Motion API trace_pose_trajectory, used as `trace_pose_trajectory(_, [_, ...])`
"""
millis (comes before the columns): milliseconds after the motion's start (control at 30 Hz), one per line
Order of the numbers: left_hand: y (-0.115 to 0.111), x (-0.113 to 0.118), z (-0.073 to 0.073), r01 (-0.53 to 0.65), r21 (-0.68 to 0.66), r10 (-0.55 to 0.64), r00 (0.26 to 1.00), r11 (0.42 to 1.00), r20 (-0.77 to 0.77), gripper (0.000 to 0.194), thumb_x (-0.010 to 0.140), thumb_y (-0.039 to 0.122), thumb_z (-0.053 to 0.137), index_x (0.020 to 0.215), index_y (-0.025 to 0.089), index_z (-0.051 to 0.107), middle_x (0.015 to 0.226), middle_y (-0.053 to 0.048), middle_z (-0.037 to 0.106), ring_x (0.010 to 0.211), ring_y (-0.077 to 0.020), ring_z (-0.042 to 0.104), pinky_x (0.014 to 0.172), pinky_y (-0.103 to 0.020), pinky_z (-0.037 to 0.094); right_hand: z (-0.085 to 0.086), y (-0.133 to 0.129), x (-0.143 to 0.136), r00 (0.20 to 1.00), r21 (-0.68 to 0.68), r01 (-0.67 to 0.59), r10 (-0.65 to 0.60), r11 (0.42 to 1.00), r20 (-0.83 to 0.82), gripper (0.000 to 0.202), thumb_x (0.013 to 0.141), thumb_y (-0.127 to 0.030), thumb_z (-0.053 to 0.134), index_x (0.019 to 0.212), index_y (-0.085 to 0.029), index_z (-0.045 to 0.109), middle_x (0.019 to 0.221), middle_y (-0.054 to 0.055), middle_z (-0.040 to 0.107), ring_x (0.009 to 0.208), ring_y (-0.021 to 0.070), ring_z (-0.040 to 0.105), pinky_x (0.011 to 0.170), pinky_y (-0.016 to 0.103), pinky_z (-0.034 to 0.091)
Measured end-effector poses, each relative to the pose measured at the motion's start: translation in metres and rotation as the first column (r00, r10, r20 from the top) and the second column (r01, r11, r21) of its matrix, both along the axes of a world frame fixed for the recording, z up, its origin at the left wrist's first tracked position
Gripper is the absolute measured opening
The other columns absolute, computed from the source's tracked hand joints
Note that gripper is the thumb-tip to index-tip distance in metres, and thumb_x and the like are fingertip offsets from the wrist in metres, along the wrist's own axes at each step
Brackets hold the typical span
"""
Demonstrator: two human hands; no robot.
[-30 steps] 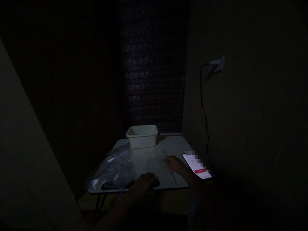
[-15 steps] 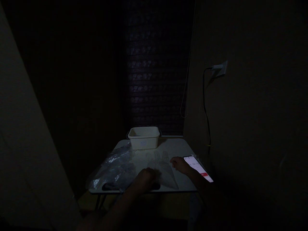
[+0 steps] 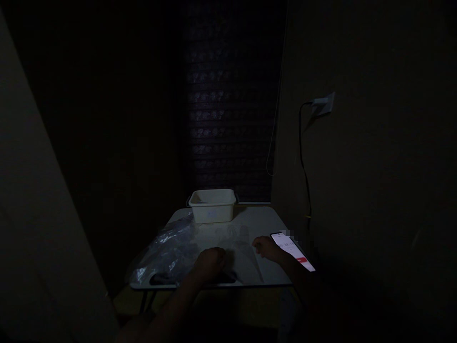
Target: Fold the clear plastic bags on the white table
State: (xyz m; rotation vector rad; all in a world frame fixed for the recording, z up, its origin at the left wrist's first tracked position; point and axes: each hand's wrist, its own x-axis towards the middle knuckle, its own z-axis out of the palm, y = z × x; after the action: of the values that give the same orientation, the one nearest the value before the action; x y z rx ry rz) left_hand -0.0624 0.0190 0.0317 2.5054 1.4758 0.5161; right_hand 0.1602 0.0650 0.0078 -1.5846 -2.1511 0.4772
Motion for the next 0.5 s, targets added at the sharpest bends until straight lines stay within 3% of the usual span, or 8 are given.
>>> trace_pose_trajectory(233, [0.006, -0.007, -0.007, -0.089, 0.074, 0.098, 0.987, 0.993, -0.127, 0.018, 0.068, 0.024, 0.035, 0.066, 0.018, 0.051, 0.069, -0.009, 0.054, 0.065, -0.0206, 0.051, 0.056, -0.03, 0.035, -0.002, 0.001, -0.001, 1.0, -0.029, 0.019, -0.019, 0.999, 0.021, 0.022, 0.068, -0.014, 0.035, 0.075, -0.019, 0.055, 0.064, -0.001, 0.056, 0.057, 0.008, 0.049, 0.053, 0.018, 0.033])
trace_pose_trajectory(400, [0.007, -0.009, -0.011, -0.101, 0.025, 0.103, 0.988, 0.995, -0.117, 0.018, 0.066, 0.028, 0.039, 0.067, 0.018, 0.054, 0.069, -0.01, 0.054, 0.068, -0.0221, 0.05, 0.058, -0.031, 0.036, -0.003, 0.004, -0.004, 0.999, -0.044, -0.01, 0.012, 0.999, 0.044, 0.021, 0.067, -0.015, 0.036, 0.074, -0.019, 0.055, 0.063, -0.002, 0.055, 0.056, 0.0075, 0.048, 0.051, 0.018, 0.032])
trace_pose_trajectory(500, [0.006, -0.008, -0.008, -0.099, -0.032, 0.088, 0.967, 0.995, -0.237, 0.024, 0.069, 0.032, 0.034, 0.081, 0.02, 0.051, 0.079, -0.009, 0.053, 0.076, -0.0216, 0.048, 0.064, -0.032, 0.035, -0.006, 0.006, -0.004, 0.999, -0.046, -0.001, 0.003, 0.999, 0.039, 0.021, 0.067, -0.014, 0.036, 0.075, -0.019, 0.055, 0.062, -0.002, 0.055, 0.055, 0.0073, 0.048, 0.05, 0.018, 0.031])
